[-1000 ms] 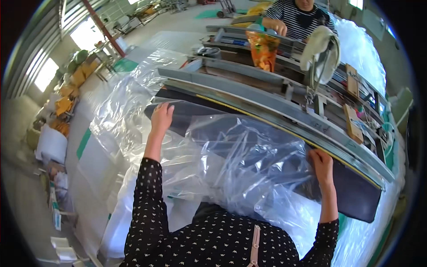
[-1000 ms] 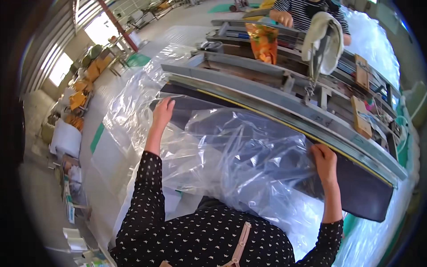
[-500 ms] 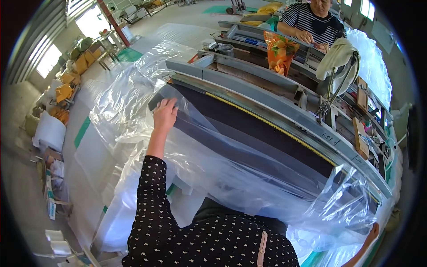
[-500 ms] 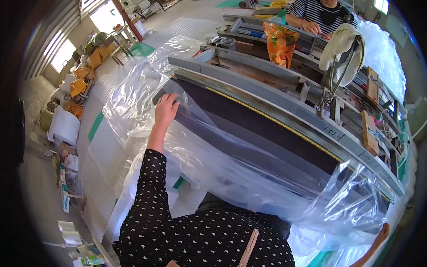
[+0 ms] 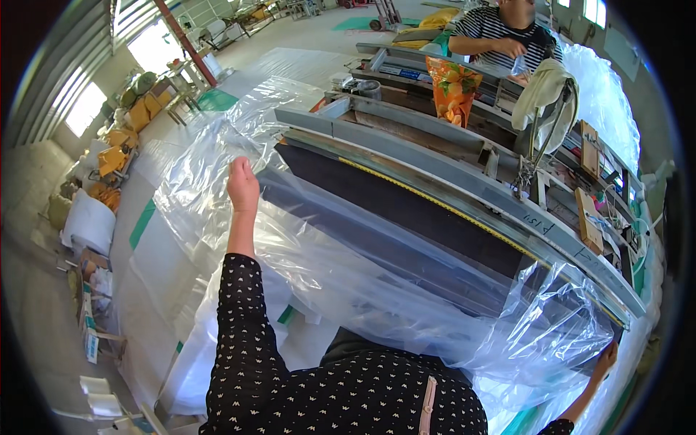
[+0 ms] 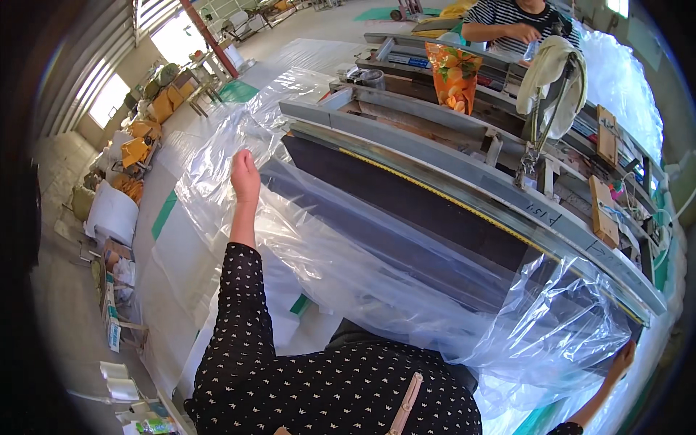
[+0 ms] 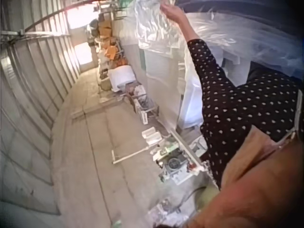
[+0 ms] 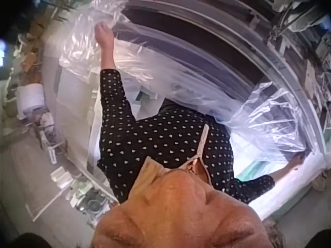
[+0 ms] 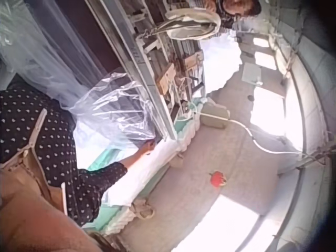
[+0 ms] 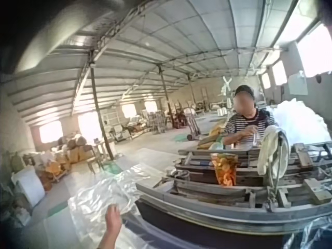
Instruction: The person straightens and aligns a large plastic sheet along a metal machine frame by hand, repeatedly stretching its edges and smoothing it out over the surface.
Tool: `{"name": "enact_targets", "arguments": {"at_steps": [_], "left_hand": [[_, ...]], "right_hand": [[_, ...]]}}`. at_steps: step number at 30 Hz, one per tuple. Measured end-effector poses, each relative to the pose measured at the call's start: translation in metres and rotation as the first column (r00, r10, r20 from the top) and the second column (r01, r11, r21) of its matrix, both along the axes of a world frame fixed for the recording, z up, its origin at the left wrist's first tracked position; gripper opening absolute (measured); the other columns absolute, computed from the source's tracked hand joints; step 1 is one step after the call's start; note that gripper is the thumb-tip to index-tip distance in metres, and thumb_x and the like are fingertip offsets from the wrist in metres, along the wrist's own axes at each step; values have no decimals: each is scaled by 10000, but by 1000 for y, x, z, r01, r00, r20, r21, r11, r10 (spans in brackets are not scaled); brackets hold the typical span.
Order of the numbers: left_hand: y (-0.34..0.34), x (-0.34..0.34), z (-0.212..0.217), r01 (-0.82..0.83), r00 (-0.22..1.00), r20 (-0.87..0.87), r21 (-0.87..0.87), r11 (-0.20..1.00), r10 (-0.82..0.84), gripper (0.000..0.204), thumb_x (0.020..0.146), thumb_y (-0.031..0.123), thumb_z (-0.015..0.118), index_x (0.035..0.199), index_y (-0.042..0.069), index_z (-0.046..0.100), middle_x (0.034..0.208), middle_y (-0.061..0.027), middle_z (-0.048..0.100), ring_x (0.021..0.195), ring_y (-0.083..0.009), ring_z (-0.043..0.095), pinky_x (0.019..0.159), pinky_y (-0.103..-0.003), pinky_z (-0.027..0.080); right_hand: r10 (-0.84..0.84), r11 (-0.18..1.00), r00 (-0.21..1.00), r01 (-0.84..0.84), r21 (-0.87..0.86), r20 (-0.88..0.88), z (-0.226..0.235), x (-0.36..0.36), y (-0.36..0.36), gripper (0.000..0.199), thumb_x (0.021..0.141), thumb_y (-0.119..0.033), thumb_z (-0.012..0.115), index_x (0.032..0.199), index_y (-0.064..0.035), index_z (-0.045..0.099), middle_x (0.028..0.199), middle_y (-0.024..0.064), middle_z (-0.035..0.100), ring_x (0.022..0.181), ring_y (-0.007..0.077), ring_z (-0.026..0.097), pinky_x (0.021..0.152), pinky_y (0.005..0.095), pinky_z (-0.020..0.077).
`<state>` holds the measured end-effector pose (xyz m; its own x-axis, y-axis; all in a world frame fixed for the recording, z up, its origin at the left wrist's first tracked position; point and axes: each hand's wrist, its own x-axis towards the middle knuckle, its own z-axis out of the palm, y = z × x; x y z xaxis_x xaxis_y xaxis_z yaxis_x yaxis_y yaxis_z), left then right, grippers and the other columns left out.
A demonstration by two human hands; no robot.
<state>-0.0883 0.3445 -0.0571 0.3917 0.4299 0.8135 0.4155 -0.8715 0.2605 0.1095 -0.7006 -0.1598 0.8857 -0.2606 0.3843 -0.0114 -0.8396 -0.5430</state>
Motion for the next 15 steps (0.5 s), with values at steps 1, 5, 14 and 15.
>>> {"name": "enact_targets", "arguments": {"at_steps": [1,5,14,15], "left_hand": [[5,-7,-13,-240,963,-142,-56,969,230,274,850,272,484,954,26,543,938,-151,560,880,-340,546,713,-411,449],[32,-37,-77,-341,925,-380,-835,431,-6,451,828,395,534,927,-44,568,804,-123,621,690,-237,621,616,-337,499],[15,-39,-86,-581,311,-899,-436,687,-308,202,725,72,464,823,-45,596,680,-145,622,526,-228,610,519,-353,496],[5,-56,-74,-649,121,-952,-290,704,-281,204,731,69,472,856,-34,597,738,-179,633,617,-258,637,562,-362,497]], "right_hand": [[46,999,998,-45,31,-47,5,1,15,307,919,-177,435,1121,31,534,1051,146,592,936,229,546,852,306,409],[43,997,997,-47,-60,-60,20,3,19,294,918,-182,439,1088,33,546,979,134,608,864,212,546,790,308,424],[23,999,999,-24,-26,-48,-2,34,-71,394,861,-299,499,1145,-28,522,1061,155,587,878,267,576,773,354,449],[72,997,996,-72,-5,-45,-47,38,-43,443,837,-350,526,1171,-59,511,1074,147,583,863,268,584,746,371,464]]}}
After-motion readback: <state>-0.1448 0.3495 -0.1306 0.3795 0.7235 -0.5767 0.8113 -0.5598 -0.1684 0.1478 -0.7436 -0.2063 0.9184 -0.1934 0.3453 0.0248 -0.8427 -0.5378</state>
